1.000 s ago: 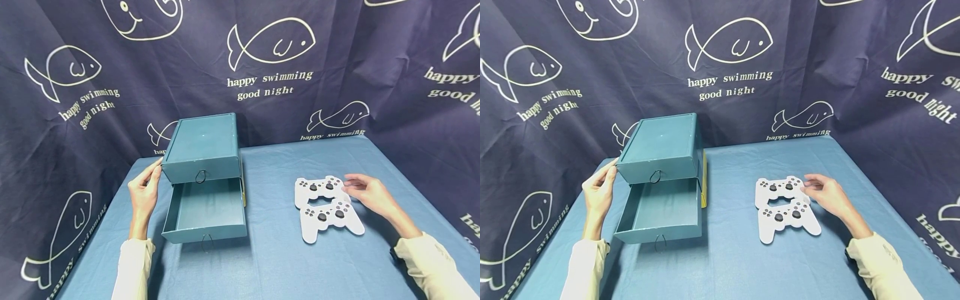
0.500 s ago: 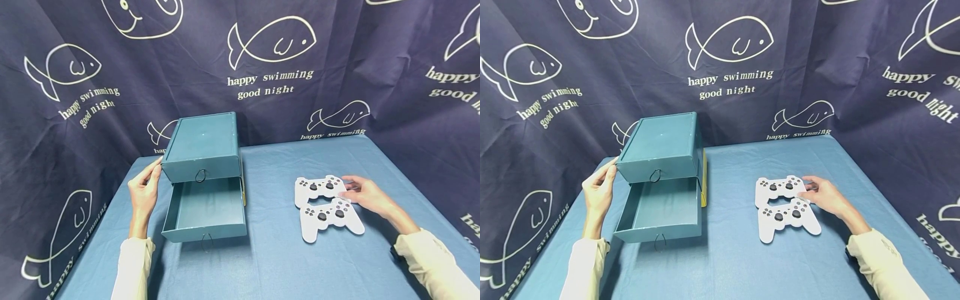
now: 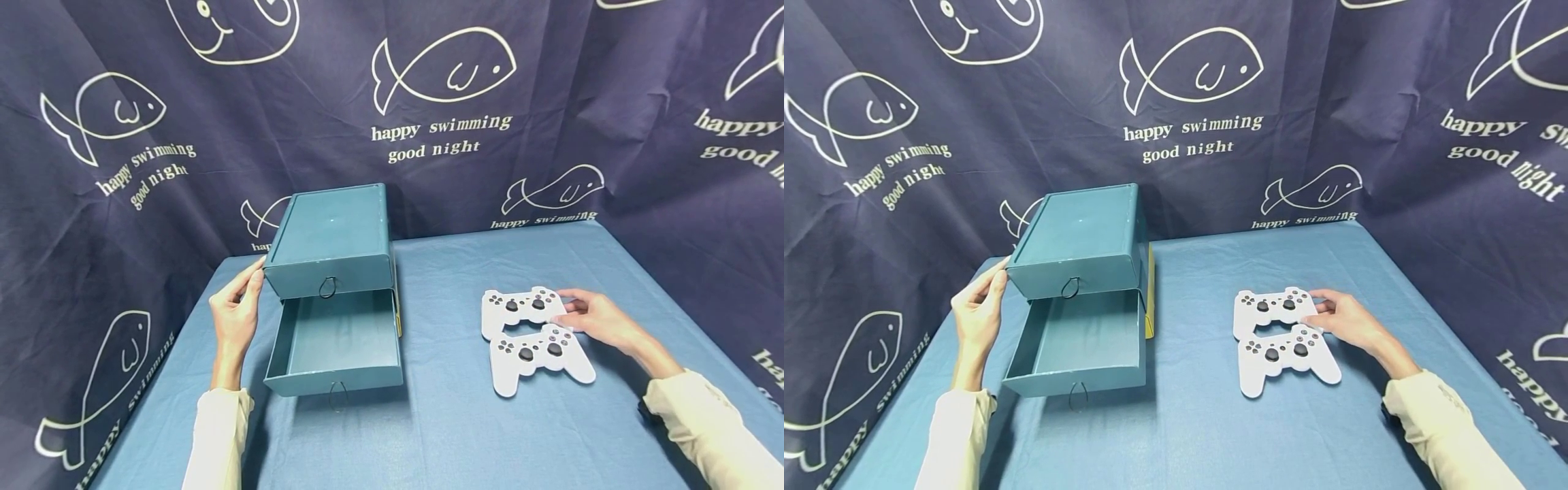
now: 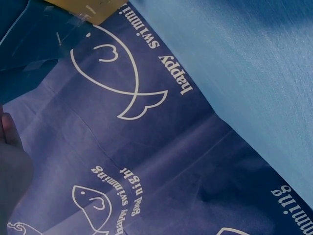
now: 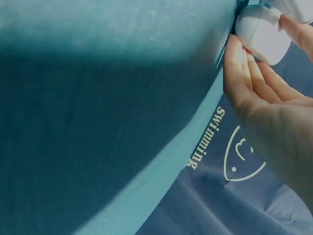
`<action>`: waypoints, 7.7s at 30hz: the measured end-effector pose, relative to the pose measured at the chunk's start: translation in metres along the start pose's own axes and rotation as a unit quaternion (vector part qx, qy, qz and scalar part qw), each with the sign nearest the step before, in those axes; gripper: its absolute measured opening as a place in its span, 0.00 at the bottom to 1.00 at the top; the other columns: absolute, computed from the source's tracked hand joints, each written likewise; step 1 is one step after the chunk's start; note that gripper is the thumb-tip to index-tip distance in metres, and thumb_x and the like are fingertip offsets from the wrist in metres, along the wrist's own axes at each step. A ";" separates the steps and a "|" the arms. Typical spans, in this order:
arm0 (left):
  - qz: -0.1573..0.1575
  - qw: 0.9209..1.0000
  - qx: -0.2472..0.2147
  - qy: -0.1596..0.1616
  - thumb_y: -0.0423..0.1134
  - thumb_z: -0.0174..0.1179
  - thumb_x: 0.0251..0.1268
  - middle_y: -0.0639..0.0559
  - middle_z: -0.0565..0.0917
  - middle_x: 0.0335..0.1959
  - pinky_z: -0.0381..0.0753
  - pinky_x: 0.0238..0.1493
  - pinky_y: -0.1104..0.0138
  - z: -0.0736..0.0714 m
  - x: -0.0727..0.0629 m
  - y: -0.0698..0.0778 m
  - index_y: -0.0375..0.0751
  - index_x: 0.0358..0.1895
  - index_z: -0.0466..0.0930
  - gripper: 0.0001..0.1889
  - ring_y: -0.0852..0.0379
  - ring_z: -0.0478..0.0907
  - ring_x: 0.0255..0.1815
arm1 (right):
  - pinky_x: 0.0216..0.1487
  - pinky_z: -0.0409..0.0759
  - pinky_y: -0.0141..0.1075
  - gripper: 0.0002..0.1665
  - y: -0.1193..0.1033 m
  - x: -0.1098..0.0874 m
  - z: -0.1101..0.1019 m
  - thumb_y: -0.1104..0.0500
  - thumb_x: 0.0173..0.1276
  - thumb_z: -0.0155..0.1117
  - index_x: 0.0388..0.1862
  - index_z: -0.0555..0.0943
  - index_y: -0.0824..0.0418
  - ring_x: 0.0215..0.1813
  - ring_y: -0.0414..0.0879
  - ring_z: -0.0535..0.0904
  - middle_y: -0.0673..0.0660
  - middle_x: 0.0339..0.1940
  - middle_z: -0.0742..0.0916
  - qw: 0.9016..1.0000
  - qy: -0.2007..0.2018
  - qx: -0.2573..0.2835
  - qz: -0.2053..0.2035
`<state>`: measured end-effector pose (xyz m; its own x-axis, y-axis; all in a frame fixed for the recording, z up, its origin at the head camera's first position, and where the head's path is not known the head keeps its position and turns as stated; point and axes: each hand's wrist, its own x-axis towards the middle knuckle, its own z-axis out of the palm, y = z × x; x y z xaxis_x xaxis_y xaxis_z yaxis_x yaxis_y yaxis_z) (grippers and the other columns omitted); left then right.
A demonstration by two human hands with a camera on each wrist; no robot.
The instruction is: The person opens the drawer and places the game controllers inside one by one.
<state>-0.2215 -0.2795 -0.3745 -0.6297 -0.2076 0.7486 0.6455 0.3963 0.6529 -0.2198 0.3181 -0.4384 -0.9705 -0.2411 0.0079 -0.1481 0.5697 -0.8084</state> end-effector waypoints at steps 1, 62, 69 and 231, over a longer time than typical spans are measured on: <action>-0.001 1.000 0.000 0.000 0.22 0.60 0.72 0.40 0.87 0.52 0.75 0.52 0.75 0.000 0.000 0.000 0.29 0.58 0.85 0.15 0.67 0.84 0.51 | 0.40 0.79 0.30 0.37 0.000 0.000 0.000 0.63 0.71 0.70 0.71 0.67 0.80 0.40 0.35 0.81 0.67 0.48 0.87 1.000 0.000 -0.001 0.000; -0.017 1.000 -0.009 -0.002 0.25 0.61 0.74 0.44 0.88 0.53 0.76 0.51 0.73 0.000 -0.001 -0.001 0.34 0.59 0.86 0.15 0.65 0.84 0.50 | 0.34 0.77 0.34 0.43 -0.010 0.011 0.002 0.54 0.59 0.79 0.67 0.75 0.78 0.34 0.44 0.83 0.60 0.37 0.90 0.989 0.063 -0.130 -0.014; -0.013 1.000 -0.007 0.000 0.24 0.60 0.74 0.41 0.88 0.52 0.76 0.51 0.73 0.000 -0.001 -0.001 0.32 0.59 0.86 0.15 0.65 0.84 0.50 | 0.38 0.78 0.35 0.46 -0.011 0.012 0.001 0.52 0.61 0.78 0.68 0.73 0.79 0.40 0.50 0.85 0.64 0.40 0.90 0.988 0.068 -0.141 -0.003; -0.009 1.000 0.002 0.003 0.25 0.61 0.73 0.37 0.87 0.52 0.76 0.50 0.73 -0.001 -0.001 -0.002 0.35 0.58 0.87 0.15 0.66 0.84 0.50 | 0.43 0.83 0.44 0.30 -0.228 0.005 0.147 0.61 0.51 0.74 0.57 0.82 0.56 0.46 0.44 0.89 0.52 0.42 0.92 0.988 0.023 0.056 -0.140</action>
<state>-0.2215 -0.2806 -0.3766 -0.6388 -0.2204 0.7372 0.6317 0.3967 0.6660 -0.1634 0.0717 -0.3406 -0.9027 -0.3388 0.2652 -0.3923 0.3951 -0.8307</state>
